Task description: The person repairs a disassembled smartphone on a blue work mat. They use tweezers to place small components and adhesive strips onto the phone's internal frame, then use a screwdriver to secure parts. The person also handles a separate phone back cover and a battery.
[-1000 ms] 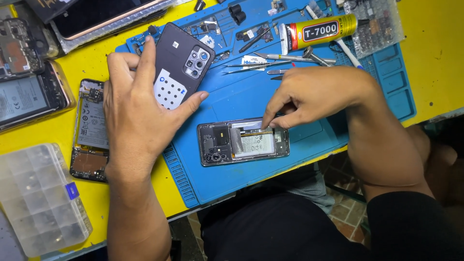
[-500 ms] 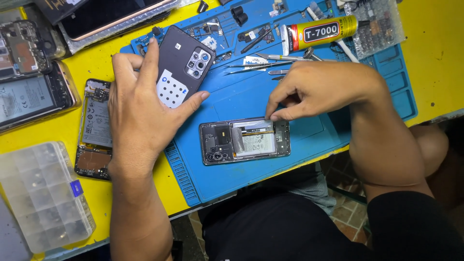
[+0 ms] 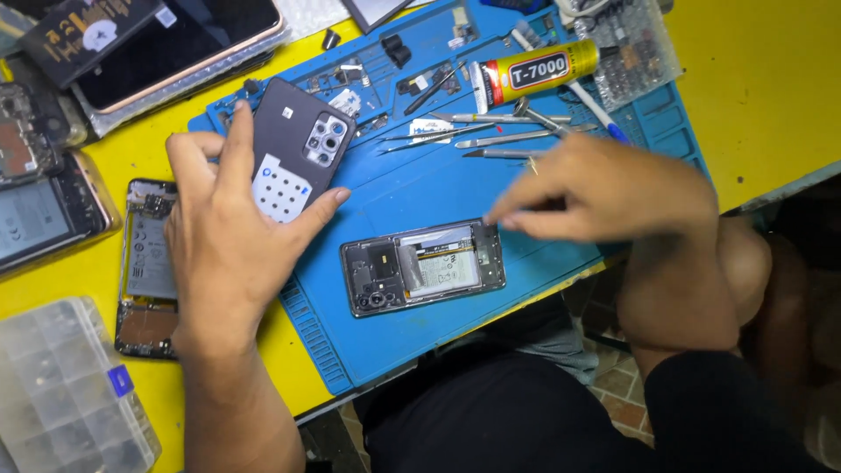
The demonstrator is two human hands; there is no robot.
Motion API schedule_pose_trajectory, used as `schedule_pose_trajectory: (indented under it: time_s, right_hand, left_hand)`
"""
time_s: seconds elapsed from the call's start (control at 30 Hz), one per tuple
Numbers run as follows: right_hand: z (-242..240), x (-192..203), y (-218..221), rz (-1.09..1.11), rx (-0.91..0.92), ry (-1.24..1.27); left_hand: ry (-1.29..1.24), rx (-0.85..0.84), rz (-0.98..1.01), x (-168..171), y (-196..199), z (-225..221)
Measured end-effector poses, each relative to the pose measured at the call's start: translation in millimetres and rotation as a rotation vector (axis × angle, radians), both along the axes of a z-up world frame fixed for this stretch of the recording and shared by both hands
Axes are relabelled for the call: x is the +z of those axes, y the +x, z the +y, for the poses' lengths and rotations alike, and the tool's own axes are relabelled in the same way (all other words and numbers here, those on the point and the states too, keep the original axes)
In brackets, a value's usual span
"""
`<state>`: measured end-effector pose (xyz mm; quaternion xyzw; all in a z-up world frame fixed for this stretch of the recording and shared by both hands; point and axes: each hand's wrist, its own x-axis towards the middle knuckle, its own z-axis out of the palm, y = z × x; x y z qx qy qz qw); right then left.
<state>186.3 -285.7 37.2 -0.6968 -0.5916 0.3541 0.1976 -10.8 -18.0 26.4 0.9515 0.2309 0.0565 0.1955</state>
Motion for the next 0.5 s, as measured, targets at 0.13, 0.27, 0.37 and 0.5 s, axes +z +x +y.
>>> schedule_pose_trajectory:
  time_s: [0.13, 0.27, 0.37, 0.5]
  right_hand:
    - [-40.9, -24.8, -26.4, 0.069, -0.062, -0.127]
    - [-61.2, -45.7, -48.1, -0.066, -0.149, 0.015]
    - [-68.6, -54.9, -51.4, -0.153, -0.128, 0.133]
    - [-71.6, -58.9, -50.3, -0.161, -0.075, 0.225]
  left_hand:
    - [0.016, 0.007, -0.016, -0.1, -0.3, 0.1]
    - [0.014, 0.002, 0.025, -0.2, 1.8, -4.2]
    - [0.008, 0.003, 0.027, 0.8, 2.7, -5.7]
    - [-0.02, 0.022, 0.044, 1.8, 4.1, -4.3]
